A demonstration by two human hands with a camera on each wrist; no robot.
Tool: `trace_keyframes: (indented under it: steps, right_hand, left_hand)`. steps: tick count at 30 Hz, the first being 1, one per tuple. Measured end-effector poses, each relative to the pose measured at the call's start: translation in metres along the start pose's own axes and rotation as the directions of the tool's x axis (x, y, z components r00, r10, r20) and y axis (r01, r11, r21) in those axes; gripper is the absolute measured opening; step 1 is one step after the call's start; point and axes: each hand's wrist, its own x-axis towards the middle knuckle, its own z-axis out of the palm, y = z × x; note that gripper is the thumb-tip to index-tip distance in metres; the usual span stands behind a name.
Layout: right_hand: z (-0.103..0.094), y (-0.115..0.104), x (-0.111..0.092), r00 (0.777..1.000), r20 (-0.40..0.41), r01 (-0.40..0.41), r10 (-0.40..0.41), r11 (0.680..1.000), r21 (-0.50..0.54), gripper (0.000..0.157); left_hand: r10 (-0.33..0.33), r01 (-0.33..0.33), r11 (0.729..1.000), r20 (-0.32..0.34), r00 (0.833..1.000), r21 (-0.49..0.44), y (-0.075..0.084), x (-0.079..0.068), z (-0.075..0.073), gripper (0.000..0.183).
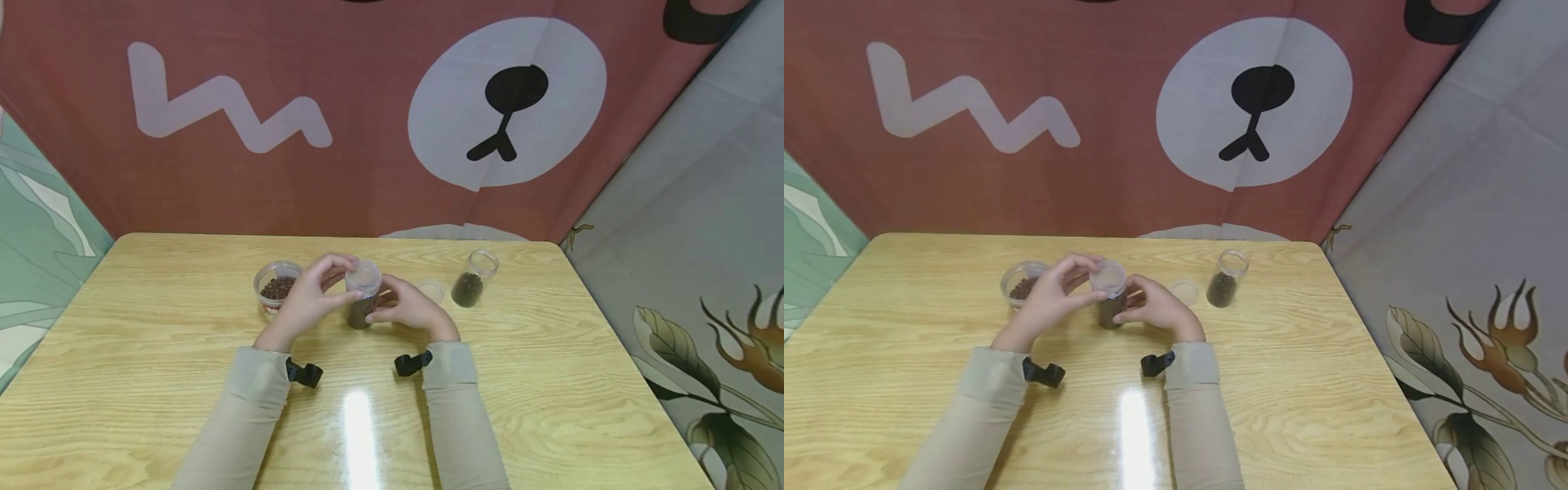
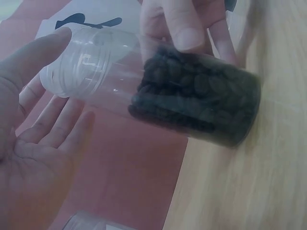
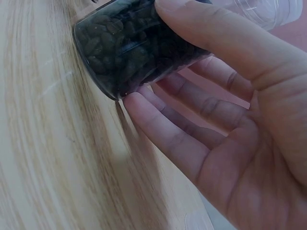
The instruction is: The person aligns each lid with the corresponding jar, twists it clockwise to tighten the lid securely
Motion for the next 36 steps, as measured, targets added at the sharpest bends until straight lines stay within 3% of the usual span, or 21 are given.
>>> trace_keyframes:
  steps: [13,36]
  right_hand:
    - [0.0009,-0.0017,0.0000,1.000,0.007,0.007,-0.007,1.000,0.003,0.064]
    - [-0.0001,0.0010,-0.0009,1.000,-0.003,-0.018,0.018,1.000,0.003,0.065]
  left_hand:
    - [-0.024,0.023,0.998,0.004,1.000,0.055,-0.0036,-0.0003,0.0011,0.034]
    - [-0.058,0.055,0.997,0.045,0.997,0.057,-0.0062,0.0000,-0.0006,0.037]
